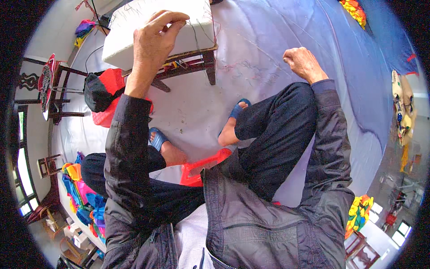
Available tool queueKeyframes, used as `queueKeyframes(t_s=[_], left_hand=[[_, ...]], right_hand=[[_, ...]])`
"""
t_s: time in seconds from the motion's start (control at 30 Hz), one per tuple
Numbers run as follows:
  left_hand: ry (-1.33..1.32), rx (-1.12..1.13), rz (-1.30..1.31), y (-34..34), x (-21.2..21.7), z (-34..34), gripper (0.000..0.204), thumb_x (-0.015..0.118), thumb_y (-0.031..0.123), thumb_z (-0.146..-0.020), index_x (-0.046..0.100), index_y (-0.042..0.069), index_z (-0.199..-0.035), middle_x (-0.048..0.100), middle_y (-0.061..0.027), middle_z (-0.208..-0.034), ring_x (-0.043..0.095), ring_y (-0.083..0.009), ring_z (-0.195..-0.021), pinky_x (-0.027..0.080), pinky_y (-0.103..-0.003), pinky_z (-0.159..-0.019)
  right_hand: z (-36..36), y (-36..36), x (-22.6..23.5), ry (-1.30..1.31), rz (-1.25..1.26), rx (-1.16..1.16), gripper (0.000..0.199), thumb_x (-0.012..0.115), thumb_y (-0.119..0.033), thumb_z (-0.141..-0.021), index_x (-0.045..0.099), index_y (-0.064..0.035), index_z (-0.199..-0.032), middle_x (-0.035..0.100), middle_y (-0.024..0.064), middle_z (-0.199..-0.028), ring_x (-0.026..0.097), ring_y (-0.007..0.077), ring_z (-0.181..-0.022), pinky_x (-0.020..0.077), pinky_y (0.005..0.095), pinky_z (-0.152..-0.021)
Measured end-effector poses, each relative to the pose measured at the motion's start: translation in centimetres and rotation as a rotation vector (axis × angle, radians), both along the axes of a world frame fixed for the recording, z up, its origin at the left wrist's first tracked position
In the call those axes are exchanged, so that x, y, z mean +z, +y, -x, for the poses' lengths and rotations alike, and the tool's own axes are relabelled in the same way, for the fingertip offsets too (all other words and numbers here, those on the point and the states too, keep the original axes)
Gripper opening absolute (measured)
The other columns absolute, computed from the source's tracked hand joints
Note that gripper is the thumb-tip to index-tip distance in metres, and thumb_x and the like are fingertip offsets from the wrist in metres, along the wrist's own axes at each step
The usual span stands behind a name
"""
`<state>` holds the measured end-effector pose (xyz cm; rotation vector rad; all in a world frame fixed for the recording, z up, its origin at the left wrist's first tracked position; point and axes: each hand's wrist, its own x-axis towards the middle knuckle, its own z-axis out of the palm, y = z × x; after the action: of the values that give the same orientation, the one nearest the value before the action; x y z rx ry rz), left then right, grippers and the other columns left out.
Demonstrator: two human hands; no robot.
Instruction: Assembling red plastic components by threading a blue string through them.
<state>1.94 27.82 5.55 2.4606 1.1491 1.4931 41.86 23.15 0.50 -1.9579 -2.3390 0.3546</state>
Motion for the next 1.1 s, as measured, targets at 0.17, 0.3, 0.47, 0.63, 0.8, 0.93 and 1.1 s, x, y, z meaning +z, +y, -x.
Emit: queueKeyframes(t_s=[0.17, 0.3, 0.47, 0.63, 0.8, 0.93, 1.1], left_hand=[[0.004, 0.014, 0.0, 0.2, -0.4, 0.1, 0.01, 0.074, 0.014, -0.094, 0.08, 0.014, -0.103, 0.076, -0.0006, -0.096, 0.071, -0.0148, -0.072, 0.056, -0.027, -0.067], [0.024, 0.017, -0.004, 0.3, -0.4, 0.2, 0.01, 0.073, 0.014, -0.094, 0.08, 0.014, -0.102, 0.076, -0.0002, -0.097, 0.071, -0.0142, -0.072, 0.056, -0.027, -0.066], [0.014, 0.023, 0.009, 0.1, -0.3, 0.2, 0.012, 0.073, 0.013, -0.095, 0.079, 0.014, -0.105, 0.077, -0.0011, -0.096, 0.072, -0.0145, -0.073, 0.057, -0.028, -0.068], [-0.055, 0.028, 0.053, -0.4, -0.1, -0.3, 0.017, 0.073, 0.013, -0.094, 0.077, 0.016, -0.11, 0.078, -0.0023, -0.096, 0.073, -0.0154, -0.075, 0.057, -0.029, -0.071], [-0.067, 0.059, 0.011, -1.6, 0.1, 0.2, 0.02, 0.072, 0.009, -0.093, 0.075, 0.014, -0.112, 0.077, -0.0052, -0.092, 0.071, -0.0162, -0.072, 0.057, -0.031, -0.067], [-0.264, 0.155, 0.149, -4.1, 1.6, -0.4, 0.02, 0.06, -0.004, -0.091, 0.072, -0.002, -0.107, 0.074, -0.022, -0.102, 0.073, -0.0374, -0.098, 0.058, -0.043, -0.089], [-0.476, 0.256, 0.107, -10.0, -1.6, -3.0, 0.014, 0.071, 0.006, -0.092, 0.072, 0.006, -0.106, 0.072, -0.0112, -0.084, 0.069, -0.0217, -0.067, 0.055, -0.036, -0.061]], right_hand=[[-0.1, -0.1, 0.0, -0.003, 0.0, 0.0, 0.019, 0.068, -0.018, -0.095, 0.077, -0.0038, -0.105, 0.074, 0.0213, -0.098, 0.072, 0.0413, -0.094, 0.0559, 0.0477, -0.083], [-0.2, -0.2, -0.3, -0.003, -0.017, 0.015, 0.018, 0.068, -0.017, -0.095, 0.076, -0.0029, -0.104, 0.074, 0.0207, -0.094, 0.072, 0.0394, -0.09, 0.0557, 0.0461, -0.08], [-0.6, 0.0, -0.7, -0.003, -0.062, 0.06, 0.018, 0.068, -0.015, -0.096, 0.076, -0.0007, -0.102, 0.074, 0.0193, -0.086, 0.073, 0.0358, -0.082, 0.0553, 0.0434, -0.075], [-1.0, -0.2, -0.6, 0.006, -0.055, 0.049, 0.017, 0.068, -0.014, -0.095, 0.075, -0.0002, -0.102, 0.074, 0.0183, -0.085, 0.072, 0.0358, -0.08, 0.0552, 0.0433, -0.075], [-0.6, 0.0, -0.7, 0.031, -0.065, 0.076, 0.016, 0.068, -0.013, -0.095, 0.075, 0.0001, -0.101, 0.073, 0.0194, -0.083, 0.071, 0.0351, -0.078, 0.0543, 0.0436, -0.073], [-0.1, 0.2, 0.3, 0.008, -0.073, 0.088, 0.018, 0.069, -0.018, -0.095, 0.073, -0.0012, -0.1, 0.073, 0.0218, -0.094, 0.069, 0.0427, -0.092, 0.0544, 0.0478, -0.079], [0.0, 0.2, 1.5, -0.135, -0.115, 0.059, 0.021, 0.067, -0.02, -0.098, 0.066, -0.0009, -0.09, 0.068, 0.0244, -0.081, 0.066, 0.0455, -0.078, 0.0492, 0.0493, -0.065]])
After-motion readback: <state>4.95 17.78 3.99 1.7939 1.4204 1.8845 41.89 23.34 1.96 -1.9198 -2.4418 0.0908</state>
